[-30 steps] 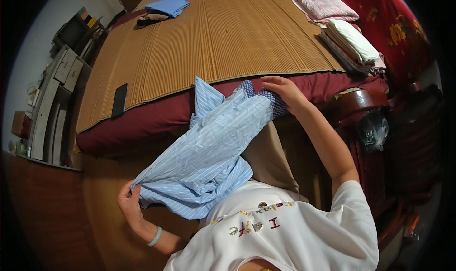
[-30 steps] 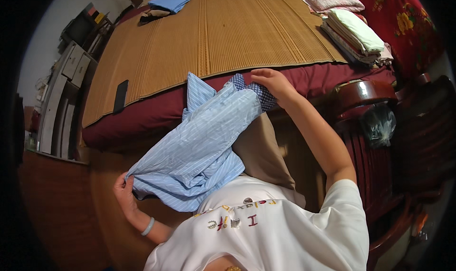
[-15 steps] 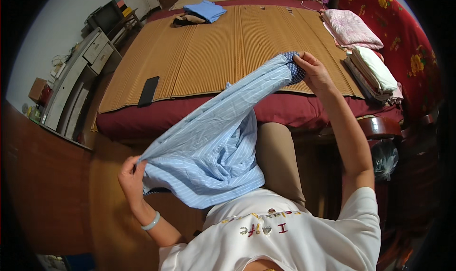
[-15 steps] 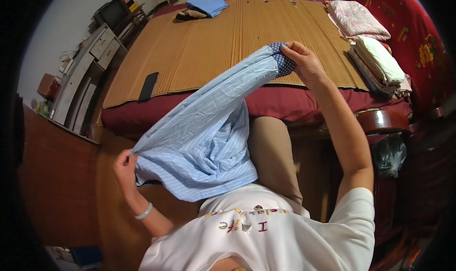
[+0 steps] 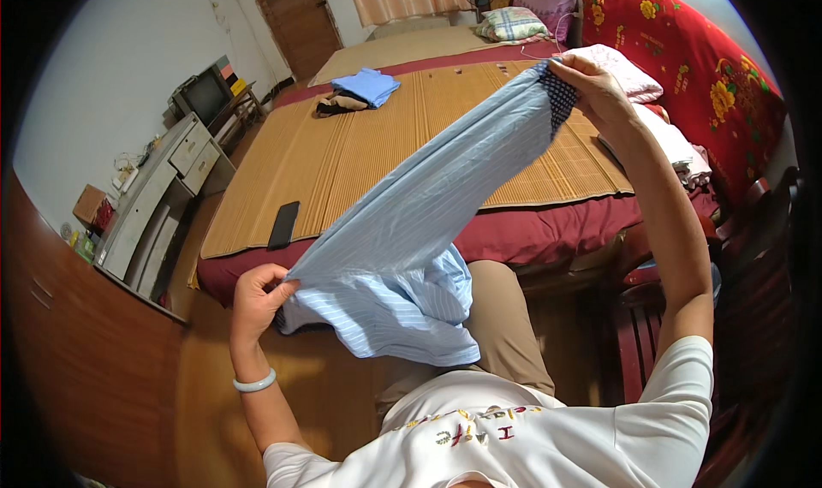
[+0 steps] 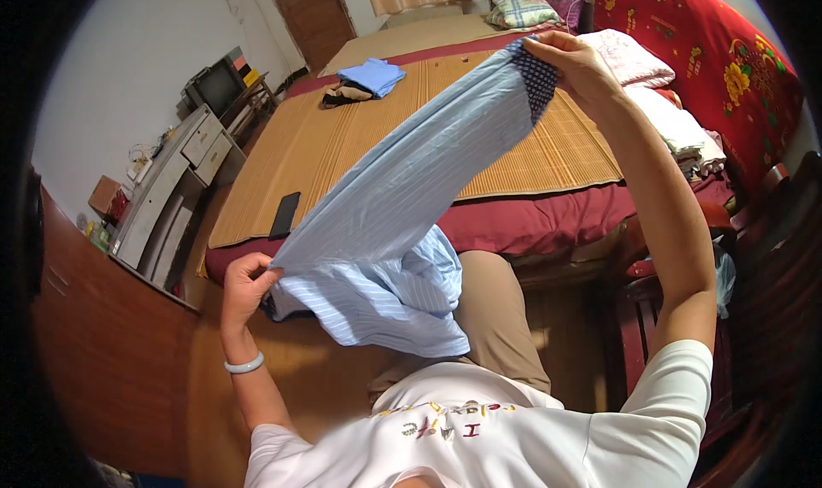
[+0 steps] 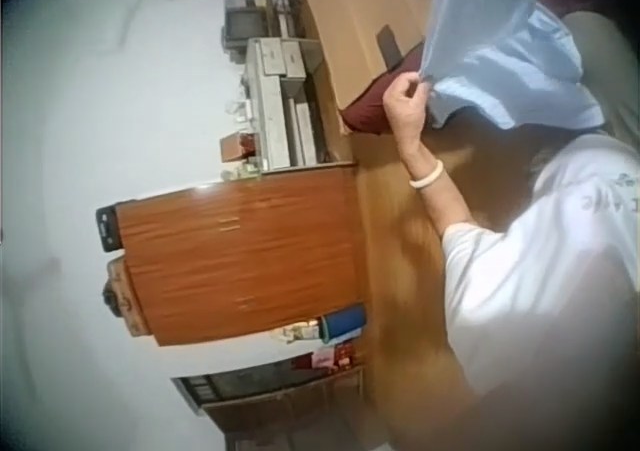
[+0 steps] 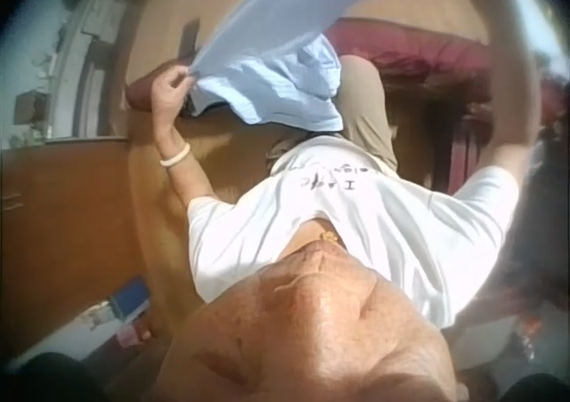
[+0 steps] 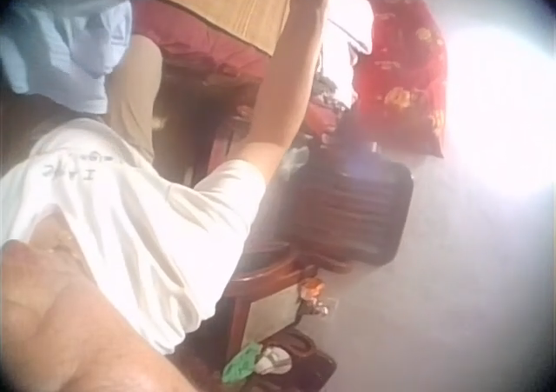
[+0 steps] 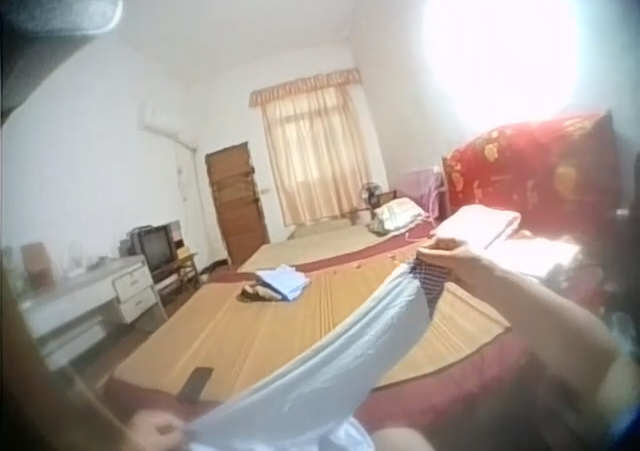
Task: Folding a blue and white striped shirt on a bed.
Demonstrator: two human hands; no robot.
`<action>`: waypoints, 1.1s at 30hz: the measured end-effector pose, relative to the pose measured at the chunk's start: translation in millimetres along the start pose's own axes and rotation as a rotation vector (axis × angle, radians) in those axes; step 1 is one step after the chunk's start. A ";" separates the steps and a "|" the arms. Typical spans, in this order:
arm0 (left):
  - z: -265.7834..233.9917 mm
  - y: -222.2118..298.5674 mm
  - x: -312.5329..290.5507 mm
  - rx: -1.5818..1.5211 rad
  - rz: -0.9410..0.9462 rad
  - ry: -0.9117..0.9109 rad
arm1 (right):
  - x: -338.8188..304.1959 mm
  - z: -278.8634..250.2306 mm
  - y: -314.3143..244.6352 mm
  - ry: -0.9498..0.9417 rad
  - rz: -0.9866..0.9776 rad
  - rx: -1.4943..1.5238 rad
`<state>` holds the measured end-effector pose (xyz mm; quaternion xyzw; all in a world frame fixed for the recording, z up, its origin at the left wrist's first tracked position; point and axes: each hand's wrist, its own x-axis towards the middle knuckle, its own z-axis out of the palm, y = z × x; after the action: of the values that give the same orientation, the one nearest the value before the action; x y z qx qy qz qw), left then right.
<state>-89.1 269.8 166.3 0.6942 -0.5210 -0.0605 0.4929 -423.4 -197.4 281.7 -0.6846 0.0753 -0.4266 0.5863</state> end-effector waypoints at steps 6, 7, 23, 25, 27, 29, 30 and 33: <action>-7.8 3.0 19.5 0.558 -0.254 -0.597 | 11.0 88.2 -44.4 -0.077 -0.062 -0.278; -6.5 11.6 25.5 0.530 -0.102 -0.542 | 12.2 108.0 -50.5 -0.072 -0.115 -0.352; 4.4 145.0 121.9 -0.493 0.079 0.034 | 6.1 233.3 -82.5 -0.268 -0.455 -0.347; -18.0 121.5 120.3 -0.575 0.049 0.055 | -6.4 198.6 -62.0 -0.245 -0.431 -0.379; -33.7 109.3 115.7 -0.686 0.017 0.100 | -23.4 166.7 -15.3 -0.249 -0.270 -0.351; -50.4 101.1 111.3 -0.708 -0.022 0.167 | -50.0 143.2 37.1 -0.317 -0.028 -0.327; -56.6 95.8 109.8 -0.736 -0.049 0.215 | -65.0 131.0 73.6 -0.332 0.113 -0.204; -82.3 87.9 107.4 -0.601 -0.052 0.371 | -123.1 109.4 131.8 -0.334 0.378 -0.192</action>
<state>-49.9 239.3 319.8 0.5302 -0.3637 -0.0962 0.7598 -374.4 -82.0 112.0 -0.7717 0.1444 -0.1816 0.5922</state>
